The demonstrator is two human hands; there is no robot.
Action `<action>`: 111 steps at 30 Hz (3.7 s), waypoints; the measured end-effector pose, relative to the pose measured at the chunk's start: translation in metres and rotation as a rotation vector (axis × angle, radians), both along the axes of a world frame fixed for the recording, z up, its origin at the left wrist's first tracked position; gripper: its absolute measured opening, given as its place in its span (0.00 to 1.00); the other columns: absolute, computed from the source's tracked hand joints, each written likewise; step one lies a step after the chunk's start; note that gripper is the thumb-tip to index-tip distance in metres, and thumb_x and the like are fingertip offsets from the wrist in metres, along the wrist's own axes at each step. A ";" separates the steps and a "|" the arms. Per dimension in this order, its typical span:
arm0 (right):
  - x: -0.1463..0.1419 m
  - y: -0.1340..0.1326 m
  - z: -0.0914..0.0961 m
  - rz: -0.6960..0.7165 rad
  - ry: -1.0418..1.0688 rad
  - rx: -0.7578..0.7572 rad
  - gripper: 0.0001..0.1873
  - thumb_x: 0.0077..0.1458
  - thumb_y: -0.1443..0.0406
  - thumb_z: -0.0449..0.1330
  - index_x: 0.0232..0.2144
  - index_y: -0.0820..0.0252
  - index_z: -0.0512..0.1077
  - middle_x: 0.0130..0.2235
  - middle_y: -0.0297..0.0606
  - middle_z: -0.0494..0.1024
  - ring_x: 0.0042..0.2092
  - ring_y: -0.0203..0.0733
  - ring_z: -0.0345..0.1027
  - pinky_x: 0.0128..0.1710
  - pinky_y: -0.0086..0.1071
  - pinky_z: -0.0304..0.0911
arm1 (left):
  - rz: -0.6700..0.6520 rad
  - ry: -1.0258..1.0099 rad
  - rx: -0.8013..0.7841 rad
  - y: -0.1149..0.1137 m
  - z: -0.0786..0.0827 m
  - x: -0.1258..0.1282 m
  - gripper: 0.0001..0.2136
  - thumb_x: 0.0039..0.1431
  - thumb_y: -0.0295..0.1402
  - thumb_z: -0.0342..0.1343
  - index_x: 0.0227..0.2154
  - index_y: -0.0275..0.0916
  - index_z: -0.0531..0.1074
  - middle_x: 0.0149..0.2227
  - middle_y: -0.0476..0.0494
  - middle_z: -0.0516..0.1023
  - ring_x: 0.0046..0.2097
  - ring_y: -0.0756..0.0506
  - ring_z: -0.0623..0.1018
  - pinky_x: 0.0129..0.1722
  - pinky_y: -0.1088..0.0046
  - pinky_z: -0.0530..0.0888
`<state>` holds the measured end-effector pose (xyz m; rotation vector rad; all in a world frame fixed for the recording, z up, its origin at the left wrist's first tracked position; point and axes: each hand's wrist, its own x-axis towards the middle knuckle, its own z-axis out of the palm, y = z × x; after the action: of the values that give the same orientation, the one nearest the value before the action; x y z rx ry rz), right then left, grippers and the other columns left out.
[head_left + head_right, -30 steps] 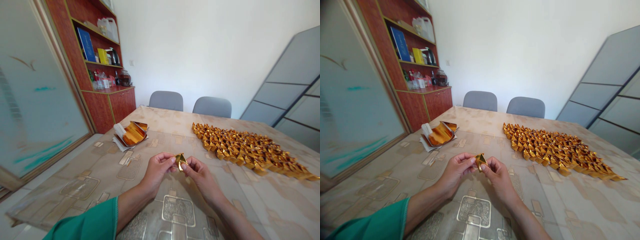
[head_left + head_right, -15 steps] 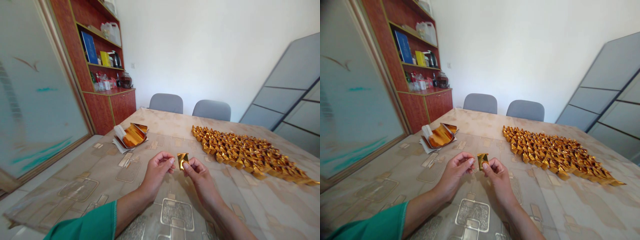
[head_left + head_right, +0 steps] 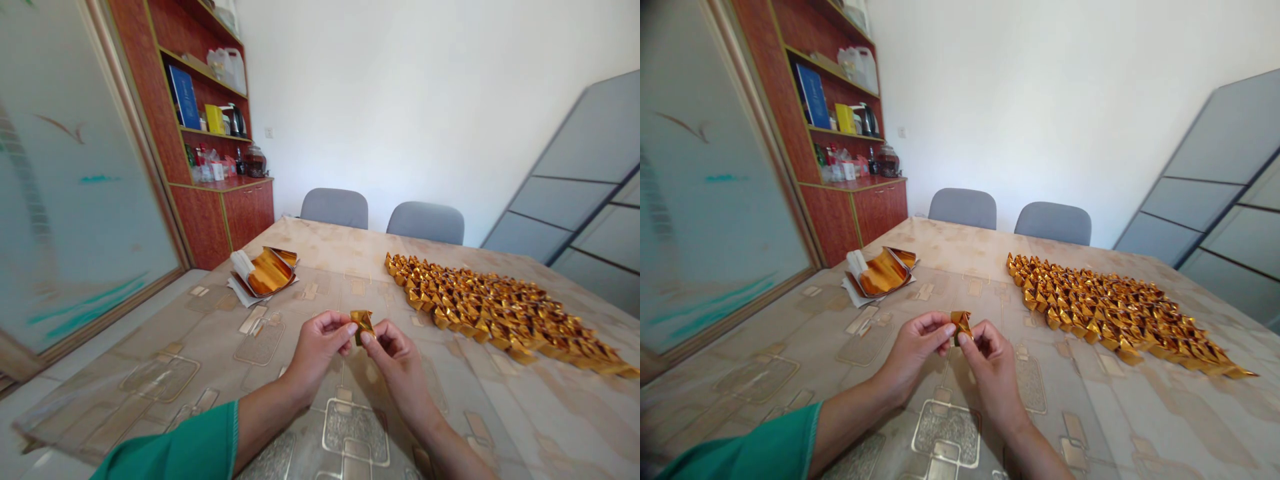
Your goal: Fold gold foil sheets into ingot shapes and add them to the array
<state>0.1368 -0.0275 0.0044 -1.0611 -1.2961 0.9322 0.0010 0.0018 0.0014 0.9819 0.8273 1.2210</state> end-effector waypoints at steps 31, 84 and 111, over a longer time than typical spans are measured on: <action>0.020 -0.010 0.007 0.590 0.573 -0.499 0.15 0.51 0.55 0.67 0.33 0.59 0.71 0.13 0.18 0.53 0.16 0.25 0.33 0.16 0.22 0.38 | -0.581 -0.228 -0.292 -0.006 0.019 -0.015 0.13 0.40 0.36 0.71 0.29 0.38 0.78 0.23 0.50 0.67 0.25 0.54 0.61 0.25 0.79 0.59; 0.034 -0.002 0.013 0.440 0.169 -0.569 0.23 0.41 0.51 0.71 0.23 0.62 0.67 0.16 0.23 0.60 0.17 0.24 0.42 0.17 0.25 0.35 | -0.665 -0.288 -0.431 0.001 -0.005 -0.013 0.10 0.53 0.24 0.64 0.38 0.32 0.73 0.29 0.47 0.76 0.27 0.55 0.76 0.30 0.83 0.71; 0.030 0.000 0.002 0.532 0.325 -0.562 0.17 0.53 0.53 0.65 0.30 0.62 0.70 0.12 0.20 0.60 0.13 0.23 0.40 0.12 0.21 0.36 | -0.496 -0.266 -0.346 -0.005 0.002 -0.008 0.17 0.41 0.24 0.67 0.37 0.38 0.70 0.31 0.51 0.71 0.29 0.54 0.71 0.26 0.81 0.63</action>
<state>0.1671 -0.0275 0.0060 -0.9286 -1.0768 1.8704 -0.0073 -0.0033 0.0036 0.6680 0.5179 0.7285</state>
